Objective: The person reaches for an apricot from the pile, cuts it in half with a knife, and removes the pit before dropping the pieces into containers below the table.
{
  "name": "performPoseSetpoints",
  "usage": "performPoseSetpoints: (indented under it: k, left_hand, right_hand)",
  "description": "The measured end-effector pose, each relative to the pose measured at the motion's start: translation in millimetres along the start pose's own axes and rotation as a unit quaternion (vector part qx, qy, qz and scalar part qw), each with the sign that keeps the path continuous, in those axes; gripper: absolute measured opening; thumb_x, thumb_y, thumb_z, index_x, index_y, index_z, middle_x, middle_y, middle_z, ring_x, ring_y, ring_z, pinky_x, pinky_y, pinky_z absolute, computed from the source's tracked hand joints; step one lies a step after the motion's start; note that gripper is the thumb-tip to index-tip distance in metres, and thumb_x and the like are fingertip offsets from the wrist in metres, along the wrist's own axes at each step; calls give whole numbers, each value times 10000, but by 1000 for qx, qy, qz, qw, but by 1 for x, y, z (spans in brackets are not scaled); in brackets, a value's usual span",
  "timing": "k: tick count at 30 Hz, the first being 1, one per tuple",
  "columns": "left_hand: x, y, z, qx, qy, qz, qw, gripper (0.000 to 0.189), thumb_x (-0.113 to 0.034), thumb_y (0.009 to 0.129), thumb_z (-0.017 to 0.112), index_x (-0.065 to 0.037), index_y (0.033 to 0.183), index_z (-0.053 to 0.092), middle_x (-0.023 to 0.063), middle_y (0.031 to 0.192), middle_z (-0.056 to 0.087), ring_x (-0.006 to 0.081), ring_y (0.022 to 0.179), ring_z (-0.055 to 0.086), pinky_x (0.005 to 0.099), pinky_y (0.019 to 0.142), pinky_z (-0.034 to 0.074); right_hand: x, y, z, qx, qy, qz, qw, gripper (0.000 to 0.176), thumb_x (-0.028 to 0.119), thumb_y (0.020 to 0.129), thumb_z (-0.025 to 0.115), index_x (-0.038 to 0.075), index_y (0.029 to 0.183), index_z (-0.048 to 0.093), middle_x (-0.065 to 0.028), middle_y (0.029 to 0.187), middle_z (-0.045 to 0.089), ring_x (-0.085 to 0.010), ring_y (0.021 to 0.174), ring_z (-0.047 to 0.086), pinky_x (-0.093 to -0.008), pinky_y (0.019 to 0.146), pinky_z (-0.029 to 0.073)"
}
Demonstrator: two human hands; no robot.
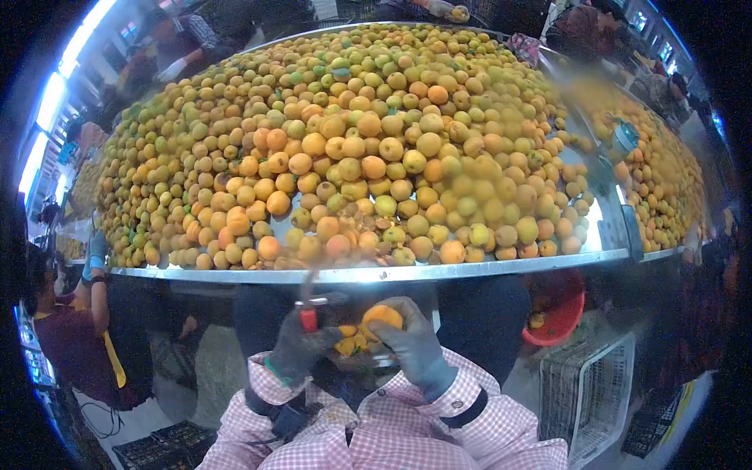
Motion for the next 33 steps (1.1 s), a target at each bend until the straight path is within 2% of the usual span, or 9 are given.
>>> performPoseSetpoints:
  k: [2, 3, 10, 18, 21, 26, 27, 31, 33]
  left_hand:
    - [-17, -4, -7, 17, -197, -157, 968, 442, -174, 803, 696, -3, 1177, 535, 67, 1046, 599, 113, 841, 565, 259, 736, 473]
    - [-27, -4, -8, 23, -289, -193, 937, 407, -162, 794, 698, -5, 1141, 553, 40, 899, 616, 92, 691, 558, 233, 597, 454]
    - [-22, 2, 18, 124, -503, -105, 849, 310, -157, 796, 670, -32, 1046, 535, 54, 633, 524, 129, 415, 452, 261, 361, 328]
    - [-40, 4, 21, 21, -465, -114, 878, 220, -214, 845, 642, -60, 803, 490, 22, 532, 428, 130, 369, 396, 274, 356, 301]
    - [-39, 0, 23, 65, -519, -135, 842, 221, -217, 838, 648, -64, 854, 490, 27, 548, 443, 135, 387, 404, 274, 377, 318]
    - [-55, -4, 33, 113, -524, -70, 841, 209, -214, 822, 664, -80, 826, 503, 29, 525, 433, 138, 340, 375, 294, 329, 287]
    - [-51, -5, 33, 113, -525, -70, 841, 209, -214, 822, 664, -80, 826, 503, 29, 525, 433, 138, 340, 375, 294, 329, 287]
    - [-37, -12, 28, 211, -555, -69, 802, 220, -201, 798, 680, -79, 843, 503, 27, 627, 468, 128, 432, 428, 273, 383, 343]
    - [-37, -14, 31, 227, -573, -91, 782, 234, -184, 780, 689, -82, 870, 500, 27, 733, 508, 119, 547, 497, 243, 457, 404]
  right_hand:
    - [2, -8, -12, 128, 13, 120, 984, 373, 165, 850, 616, 21, 1166, 478, -109, 1027, 576, -179, 858, 614, -299, 658, 550]
    - [0, -15, -14, 154, 52, 189, 969, 398, 178, 843, 614, 8, 1173, 469, -116, 1060, 576, -202, 903, 615, -314, 716, 545]
    - [-25, -36, -5, 222, 187, 255, 922, 311, 176, 894, 540, -29, 1123, 493, -149, 1082, 572, -225, 905, 629, -321, 774, 526]
    - [-15, -55, 10, 225, -21, 169, 960, 317, 180, 869, 596, 5, 1115, 497, -101, 986, 577, -166, 815, 602, -250, 713, 496]
    - [-2, -63, 19, 281, -132, 30, 950, 361, 192, 848, 623, 11, 1129, 486, -87, 994, 567, -145, 826, 568, -235, 707, 471]
    - [-29, -67, 18, 310, 185, 285, 888, 348, 203, 868, 594, 13, 1147, 508, -67, 1057, 548, -128, 912, 540, -243, 761, 462]
    - [-34, -62, 24, 318, 55, 150, 935, 310, 210, 896, 555, 20, 1140, 525, -58, 1031, 565, -128, 876, 554, -247, 750, 466]
    - [-14, -69, 28, 283, 24, 144, 948, 284, 226, 916, 524, 14, 1104, 537, -52, 980, 584, -136, 821, 573, -255, 714, 473]
    - [-4, -68, 23, 340, -352, -243, 838, 282, 245, 931, 510, 37, 1121, 513, -78, 975, 591, -170, 857, 597, -276, 746, 505]
Point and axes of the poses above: each hand's wrist, its own y-axis towards the middle knuckle, its own z-axis out of the palm, x = y × z, the point moved 2 cm from there along y, towards the middle knuckle
